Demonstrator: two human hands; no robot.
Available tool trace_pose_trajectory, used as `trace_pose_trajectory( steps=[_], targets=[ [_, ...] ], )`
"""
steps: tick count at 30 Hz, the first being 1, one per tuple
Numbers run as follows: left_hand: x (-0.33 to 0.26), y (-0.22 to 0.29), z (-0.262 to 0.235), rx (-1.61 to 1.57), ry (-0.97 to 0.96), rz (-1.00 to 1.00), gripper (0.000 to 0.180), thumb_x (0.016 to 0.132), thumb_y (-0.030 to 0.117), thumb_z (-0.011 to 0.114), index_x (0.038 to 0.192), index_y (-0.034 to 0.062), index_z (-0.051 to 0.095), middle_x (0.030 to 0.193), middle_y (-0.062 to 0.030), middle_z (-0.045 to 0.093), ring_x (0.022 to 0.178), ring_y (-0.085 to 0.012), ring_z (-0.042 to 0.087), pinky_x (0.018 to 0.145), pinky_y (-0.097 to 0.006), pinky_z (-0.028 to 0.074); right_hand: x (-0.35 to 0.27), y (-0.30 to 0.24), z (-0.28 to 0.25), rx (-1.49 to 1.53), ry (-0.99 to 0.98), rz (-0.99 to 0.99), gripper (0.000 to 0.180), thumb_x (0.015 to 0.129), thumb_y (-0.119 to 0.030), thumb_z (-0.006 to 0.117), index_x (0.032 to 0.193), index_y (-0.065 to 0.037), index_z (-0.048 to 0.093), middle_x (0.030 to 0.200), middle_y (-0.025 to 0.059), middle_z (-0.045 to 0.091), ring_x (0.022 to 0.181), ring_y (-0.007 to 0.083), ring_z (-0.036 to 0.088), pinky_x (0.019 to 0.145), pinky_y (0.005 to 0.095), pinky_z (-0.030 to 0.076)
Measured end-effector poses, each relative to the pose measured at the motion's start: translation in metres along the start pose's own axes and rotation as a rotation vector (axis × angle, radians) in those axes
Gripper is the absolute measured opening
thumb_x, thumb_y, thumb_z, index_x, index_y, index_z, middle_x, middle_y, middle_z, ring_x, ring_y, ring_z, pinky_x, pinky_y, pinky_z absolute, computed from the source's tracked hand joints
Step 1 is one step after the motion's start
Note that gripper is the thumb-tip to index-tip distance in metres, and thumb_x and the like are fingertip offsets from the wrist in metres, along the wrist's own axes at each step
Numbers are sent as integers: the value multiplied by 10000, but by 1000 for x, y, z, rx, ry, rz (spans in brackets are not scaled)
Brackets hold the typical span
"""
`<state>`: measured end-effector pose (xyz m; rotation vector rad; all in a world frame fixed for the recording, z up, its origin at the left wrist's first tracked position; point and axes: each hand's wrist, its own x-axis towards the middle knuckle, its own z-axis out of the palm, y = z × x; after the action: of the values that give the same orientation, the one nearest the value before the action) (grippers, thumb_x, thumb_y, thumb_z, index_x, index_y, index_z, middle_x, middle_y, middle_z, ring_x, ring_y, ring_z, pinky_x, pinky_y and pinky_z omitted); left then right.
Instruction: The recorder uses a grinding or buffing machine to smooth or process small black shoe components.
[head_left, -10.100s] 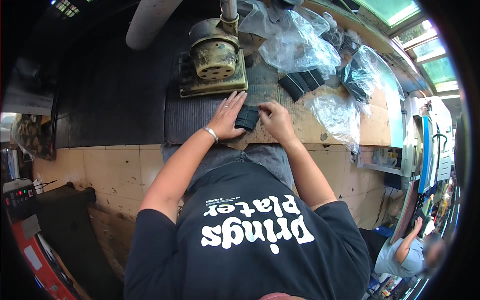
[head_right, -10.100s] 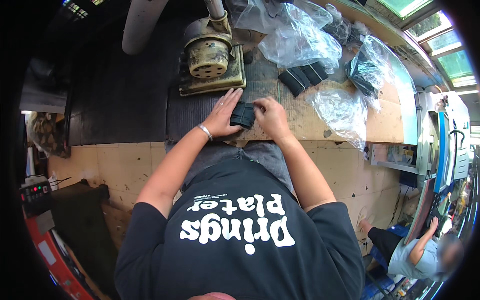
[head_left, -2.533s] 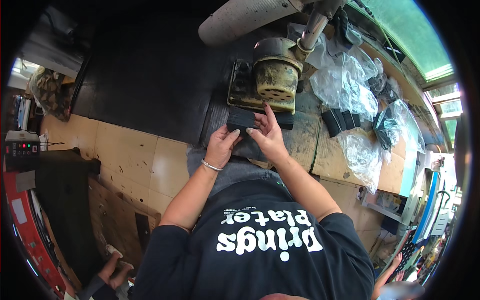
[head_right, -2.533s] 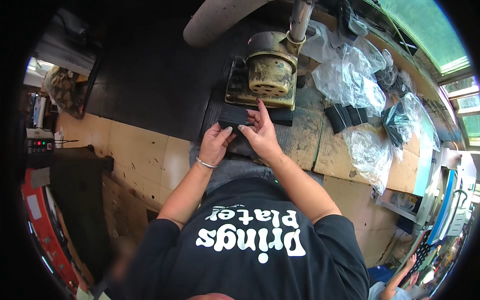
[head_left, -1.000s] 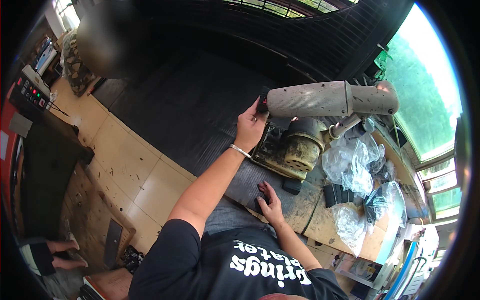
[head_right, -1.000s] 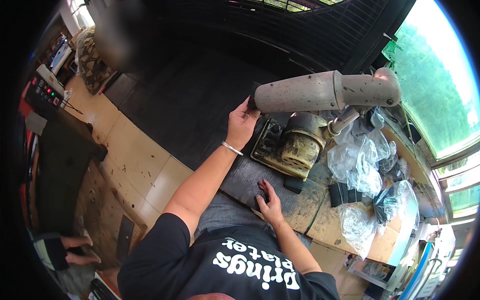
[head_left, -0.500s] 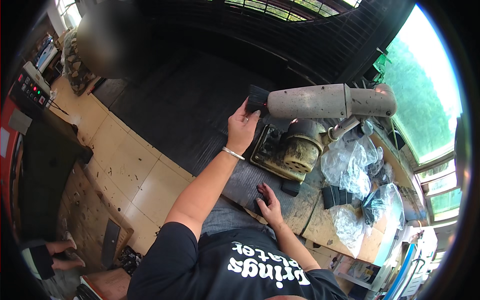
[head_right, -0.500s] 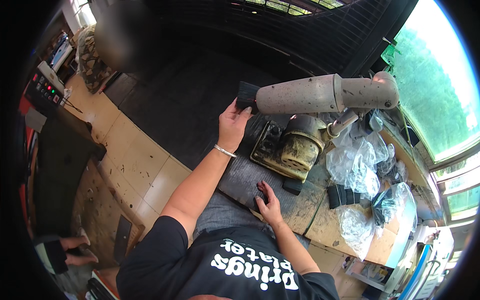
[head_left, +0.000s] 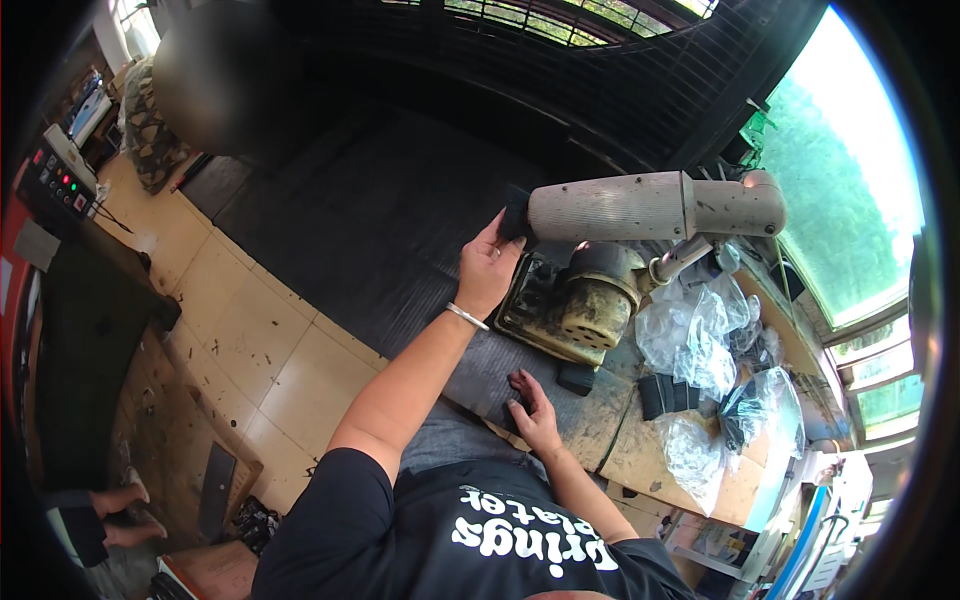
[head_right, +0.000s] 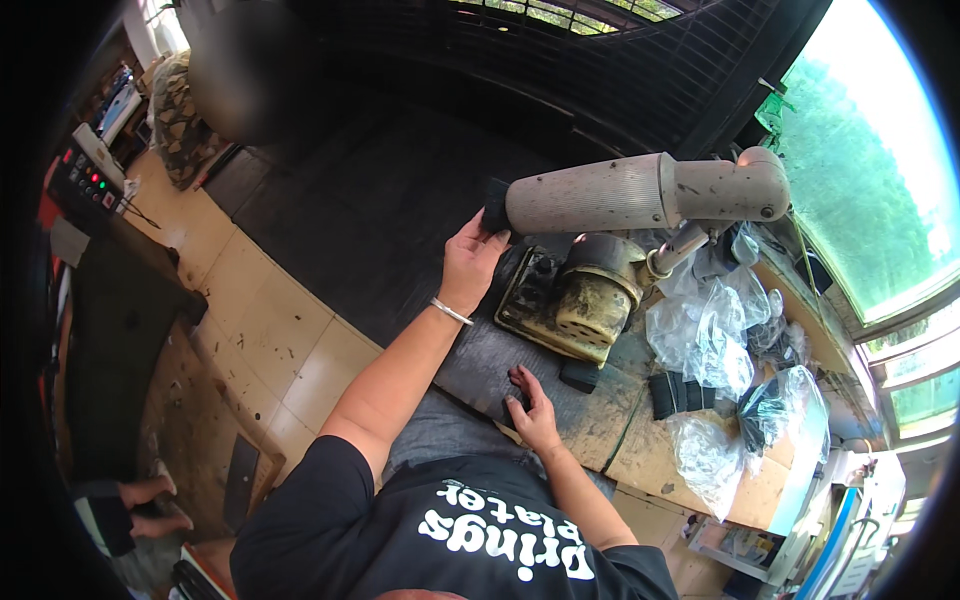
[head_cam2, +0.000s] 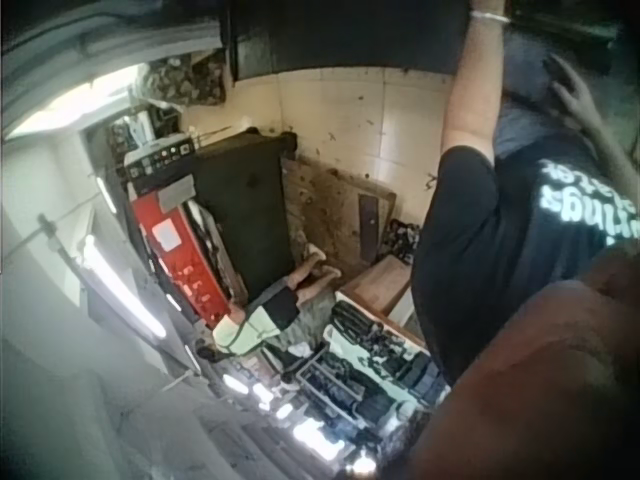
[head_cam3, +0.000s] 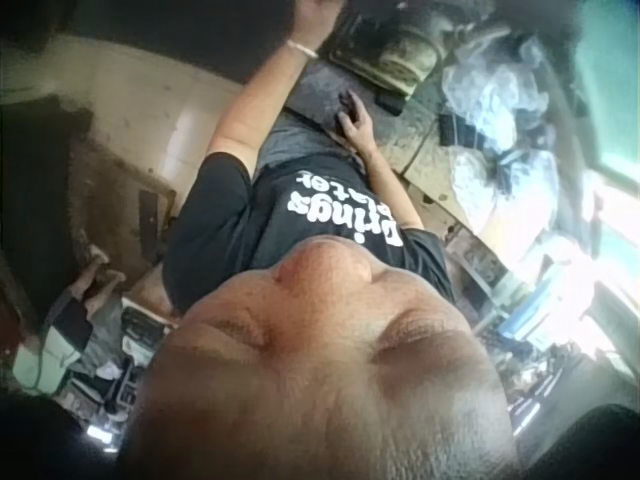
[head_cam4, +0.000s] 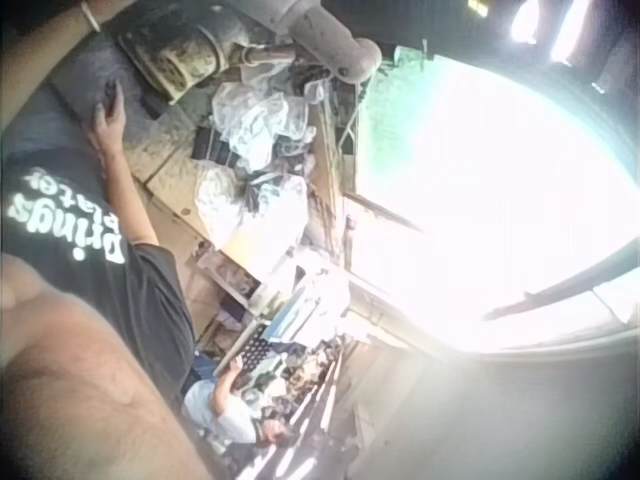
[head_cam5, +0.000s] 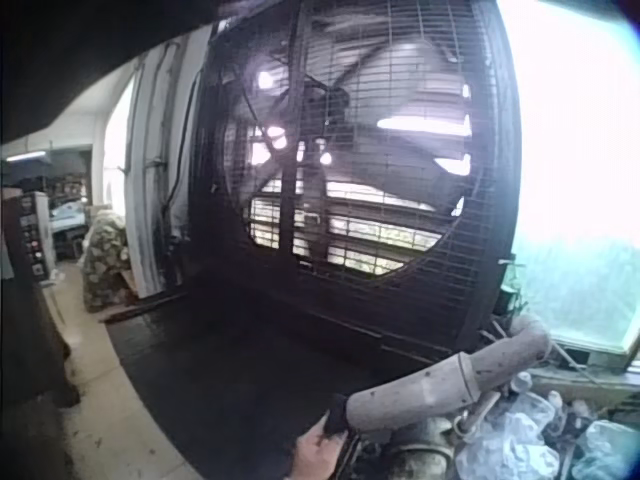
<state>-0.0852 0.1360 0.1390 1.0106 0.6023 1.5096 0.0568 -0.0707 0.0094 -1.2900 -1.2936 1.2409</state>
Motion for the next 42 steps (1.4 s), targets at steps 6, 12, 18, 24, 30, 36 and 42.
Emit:
trace_pose_trajectory(
  steps=[6,12,18,24,30,36,42],
  targets=[
    [0,-12,6,21,-24,-16,471,933,-24,577,1388,-59,460,1189,-65,645,1047,-72,582,924,-216,455,1,-1,0,-14,-9,-2,599,874,18,588,1429,34,364,1366,176,532,1283,245,505,1091,344,363],
    [-3,-13,7,40,-12,-2,474,932,-27,577,1389,-62,457,1197,-70,640,1059,-76,578,927,-216,454,0,-2,-1,-20,-12,-11,595,873,17,585,1426,37,365,1364,178,532,1285,248,504,1094,348,363],
    [-5,-2,0,-6,20,12,478,928,-36,571,1388,-68,448,1200,-74,636,1070,-89,587,941,-228,459,0,-1,-1,-27,-13,-12,590,876,11,588,1422,40,367,1364,180,531,1285,251,503,1097,350,359],
    [-8,7,-5,-46,42,8,493,926,-36,571,1396,-77,428,1209,-81,627,1071,-97,587,955,-231,451,1,-2,-1,-31,-13,-18,584,877,9,588,1419,41,372,1363,179,533,1283,251,505,1097,350,359],
    [-13,2,-6,-23,54,1,409,935,6,591,1338,-5,525,1165,-37,641,1022,-96,605,915,-256,496,1,-1,-1,-42,-11,-20,583,875,11,588,1416,42,374,1361,178,536,1283,250,506,1094,347,362],
    [-14,-10,3,-25,-16,-26,486,924,-38,568,1395,-57,451,1181,-67,645,1039,-73,586,926,-215,458,0,0,0,-19,-8,-9,582,875,17,584,1417,42,373,1363,181,535,1286,251,504,1095,348,360],
    [-13,-21,9,-29,-26,-6,452,929,-42,566,1374,-20,486,1172,-62,643,1021,-91,602,902,-239,493,1,0,-1,-28,-23,-16,585,890,23,575,1433,31,356,1378,177,512,1283,254,492,1098,365,356]
  ],
)
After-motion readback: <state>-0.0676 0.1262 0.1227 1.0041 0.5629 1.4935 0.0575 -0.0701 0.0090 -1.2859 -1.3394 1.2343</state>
